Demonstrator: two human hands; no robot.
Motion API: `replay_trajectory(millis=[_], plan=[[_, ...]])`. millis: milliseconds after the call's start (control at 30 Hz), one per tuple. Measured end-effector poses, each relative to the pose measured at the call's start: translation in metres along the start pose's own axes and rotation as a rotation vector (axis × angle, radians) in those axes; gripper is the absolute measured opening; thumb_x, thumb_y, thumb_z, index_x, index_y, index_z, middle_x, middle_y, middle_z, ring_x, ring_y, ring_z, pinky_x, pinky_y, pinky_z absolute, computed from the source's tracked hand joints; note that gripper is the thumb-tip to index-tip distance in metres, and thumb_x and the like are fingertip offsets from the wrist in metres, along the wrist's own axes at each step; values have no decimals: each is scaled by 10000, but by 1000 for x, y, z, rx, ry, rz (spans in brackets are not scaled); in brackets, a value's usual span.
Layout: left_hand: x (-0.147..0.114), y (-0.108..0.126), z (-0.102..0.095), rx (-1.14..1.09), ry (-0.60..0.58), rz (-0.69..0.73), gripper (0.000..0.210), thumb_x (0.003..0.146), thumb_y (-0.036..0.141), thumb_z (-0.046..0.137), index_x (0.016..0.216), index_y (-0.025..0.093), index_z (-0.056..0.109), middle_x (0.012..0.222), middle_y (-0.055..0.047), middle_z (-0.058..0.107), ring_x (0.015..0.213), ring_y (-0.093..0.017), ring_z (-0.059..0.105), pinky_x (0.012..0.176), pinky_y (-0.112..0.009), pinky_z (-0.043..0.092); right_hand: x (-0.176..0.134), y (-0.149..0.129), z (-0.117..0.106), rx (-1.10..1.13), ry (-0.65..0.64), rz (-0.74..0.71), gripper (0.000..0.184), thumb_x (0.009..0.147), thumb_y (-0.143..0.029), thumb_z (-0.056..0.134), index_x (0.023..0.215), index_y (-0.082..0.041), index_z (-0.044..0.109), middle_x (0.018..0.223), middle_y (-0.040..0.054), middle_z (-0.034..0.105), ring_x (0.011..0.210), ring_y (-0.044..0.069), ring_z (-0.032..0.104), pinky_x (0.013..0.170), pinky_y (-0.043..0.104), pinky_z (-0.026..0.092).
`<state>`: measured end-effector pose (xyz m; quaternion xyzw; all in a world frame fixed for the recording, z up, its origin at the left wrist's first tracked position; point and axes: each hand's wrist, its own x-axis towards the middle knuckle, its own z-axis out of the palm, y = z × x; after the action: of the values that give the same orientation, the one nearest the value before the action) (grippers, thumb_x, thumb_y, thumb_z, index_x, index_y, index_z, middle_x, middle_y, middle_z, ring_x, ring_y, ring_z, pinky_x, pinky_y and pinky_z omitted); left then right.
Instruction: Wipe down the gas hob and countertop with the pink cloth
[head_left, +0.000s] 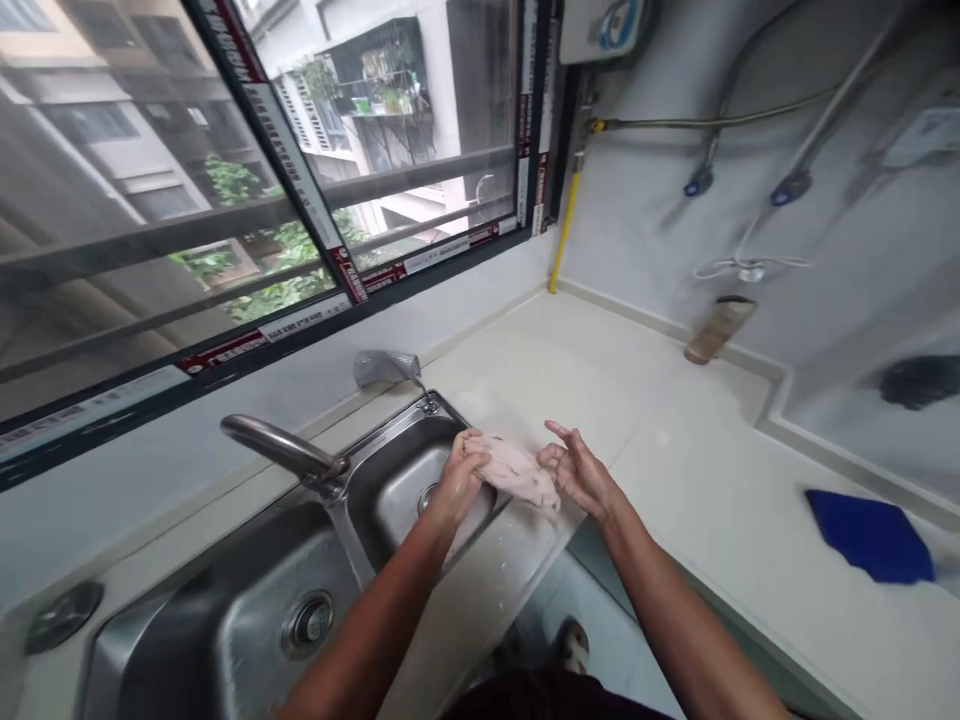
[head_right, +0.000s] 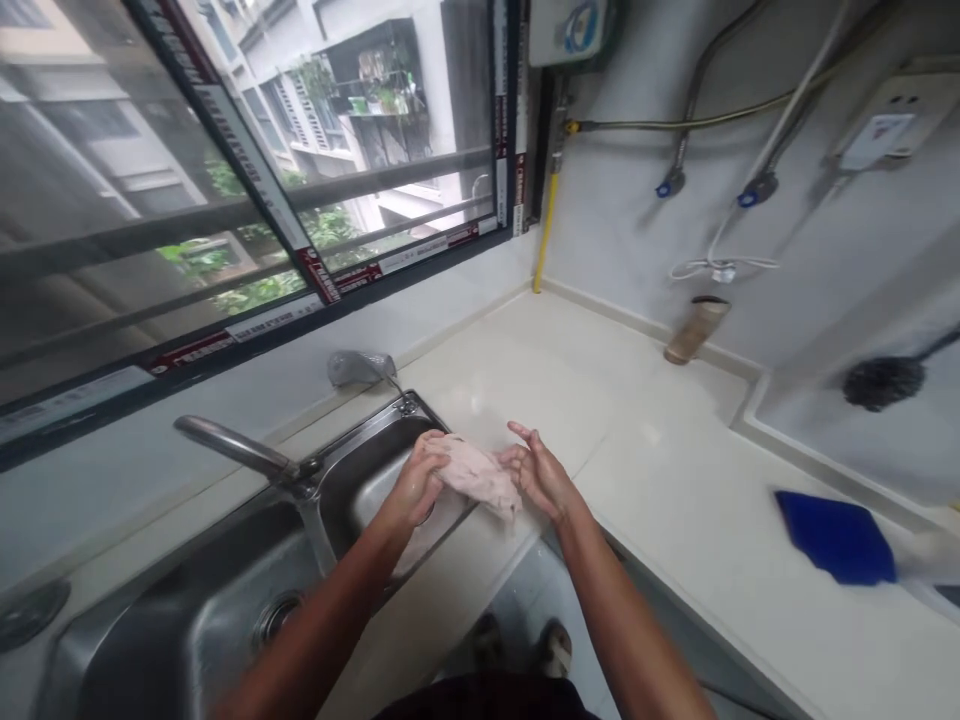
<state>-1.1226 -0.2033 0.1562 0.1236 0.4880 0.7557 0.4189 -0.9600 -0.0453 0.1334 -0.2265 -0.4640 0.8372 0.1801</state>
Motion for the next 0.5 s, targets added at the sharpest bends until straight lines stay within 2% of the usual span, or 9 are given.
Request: replay_trajectory(millis=[33,100,167,200,333,433,500], plan=[[-1,-3,10,4,-64,-3,569,606,167,790,1107,251,534,1126,-15,719,982,-180,686,846,-289,539,-8,-1,-5,-17,33,-10,711,792,-825,708,1273,-307,634,921,29,740,947,236,710,817,335,557],[-5,-10,31,5,-181,-36,595,605,164,783,1138,259,537,1235,-33,711,1061,-196,676,920,-321,524,-26,-3,-13,-129,-18,-9,733,745,-765,805,1265,-275,640,1004,30,737,970,222,690,867,332,538],[-8,-18,51,-10,-254,-89,609,618,193,801,1163,262,537,1228,-36,710,1082,-207,673,948,-344,517,-48,-9,-23,-261,-104,-15,703,749,-724,829,1207,-218,661,1074,51,731,1018,224,667,930,340,511],[-10,-23,60,-13,-272,-116,619,623,209,819,1172,261,540,1184,-30,714,1064,-205,675,940,-341,517,-59,-13,-29,-314,-108,-30,686,760,-719,823,1177,-199,663,1078,54,725,1022,225,657,933,339,502],[-15,-44,95,54,-329,-242,639,641,288,930,1172,227,579,1046,-23,717,976,-190,687,878,-303,526,-110,-32,-58,-441,99,-132,703,684,-678,895,1122,-189,642,1050,30,700,965,213,627,854,310,492],[-28,-65,124,158,-482,-364,659,664,421,969,1168,181,618,1097,-80,733,993,-211,705,868,-300,529,-152,-48,-79,-318,179,-177,648,736,-697,845,1101,-203,639,1034,35,707,961,217,638,868,319,500],[-41,-80,146,226,-600,-442,741,663,486,972,1233,175,616,1148,-108,733,1021,-232,708,882,-316,530,-179,-58,-93,-181,270,-190,570,763,-698,815,1006,-216,630,916,19,696,848,196,639,802,307,507]])
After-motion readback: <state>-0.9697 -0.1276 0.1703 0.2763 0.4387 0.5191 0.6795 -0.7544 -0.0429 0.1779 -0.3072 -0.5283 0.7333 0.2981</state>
